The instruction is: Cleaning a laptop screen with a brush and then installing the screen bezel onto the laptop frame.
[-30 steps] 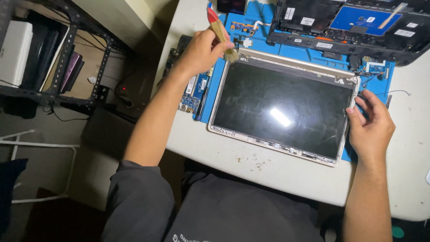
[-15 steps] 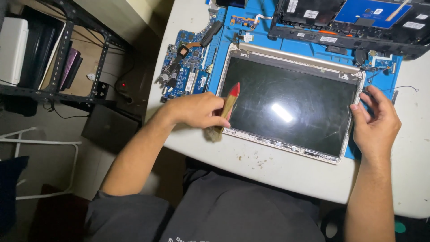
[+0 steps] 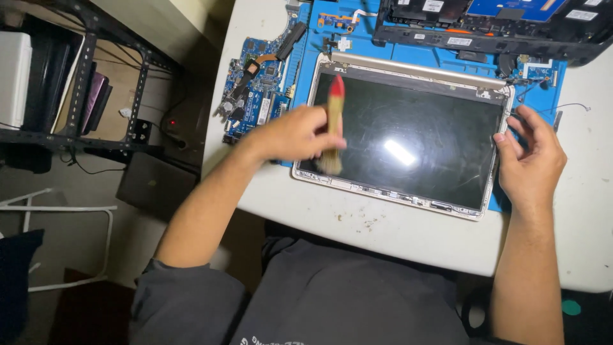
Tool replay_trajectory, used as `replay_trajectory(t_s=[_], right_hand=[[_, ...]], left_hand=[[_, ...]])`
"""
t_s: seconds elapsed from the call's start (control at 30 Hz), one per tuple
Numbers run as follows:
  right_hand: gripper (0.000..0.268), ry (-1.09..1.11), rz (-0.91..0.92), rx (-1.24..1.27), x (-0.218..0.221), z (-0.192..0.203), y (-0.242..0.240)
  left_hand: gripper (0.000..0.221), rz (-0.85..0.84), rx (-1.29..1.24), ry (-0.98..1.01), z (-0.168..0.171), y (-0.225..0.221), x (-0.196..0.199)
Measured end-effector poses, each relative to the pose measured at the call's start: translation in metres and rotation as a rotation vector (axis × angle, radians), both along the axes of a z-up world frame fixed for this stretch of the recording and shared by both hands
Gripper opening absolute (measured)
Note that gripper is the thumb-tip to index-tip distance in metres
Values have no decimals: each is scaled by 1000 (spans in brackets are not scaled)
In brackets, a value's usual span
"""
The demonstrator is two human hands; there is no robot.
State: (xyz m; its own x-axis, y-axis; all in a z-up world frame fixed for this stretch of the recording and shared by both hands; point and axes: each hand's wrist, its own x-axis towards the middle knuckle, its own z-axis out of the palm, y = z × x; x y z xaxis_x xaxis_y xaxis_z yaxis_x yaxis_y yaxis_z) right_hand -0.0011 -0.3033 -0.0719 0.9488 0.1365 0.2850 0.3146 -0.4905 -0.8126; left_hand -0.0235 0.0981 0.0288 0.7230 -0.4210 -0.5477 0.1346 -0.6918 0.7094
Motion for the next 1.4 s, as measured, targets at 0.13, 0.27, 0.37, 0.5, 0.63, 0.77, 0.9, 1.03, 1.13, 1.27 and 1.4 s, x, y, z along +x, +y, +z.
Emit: replay_trajectory(t_s=[0.13, 0.27, 0.37, 0.5, 0.63, 0.77, 0.9, 1.03, 1.13, 1.27, 1.4], right_hand=[[43, 9, 2, 2, -3, 1, 2], [43, 20, -36, 27, 0, 11, 8], [43, 39, -48, 11, -1, 10, 8], [45, 49, -44, 9, -3, 13, 10], [43, 37, -53, 22, -2, 11, 9], [45, 57, -62, 47, 0, 10, 8], [47, 46, -64, 45, 2, 6, 5], [48, 65, -94, 67, 1, 9, 6], [47, 38, -116, 114, 1, 16, 10], [44, 21, -115, 71, 1, 14, 9], [41, 22, -112, 134, 4, 9, 7]], left_hand=[[24, 350, -61, -542, -40, 23, 26], [22, 149, -57, -84, -11, -14, 10], [20, -23, -25, 116, 2, -23, 1], [24, 460, -182, -416, -30, 8, 30], [21, 721, -203, -797, -57, 9, 51], [25, 767, -338, -789, -74, -22, 70], [24, 818, -225, -601, -82, -65, 92], [27, 722, -266, -723, -78, -90, 104], [22, 631, -353, -687, -76, -111, 107], [23, 571, -453, -635, -62, -145, 106], [24, 487, -489, -583, -86, -186, 120]])
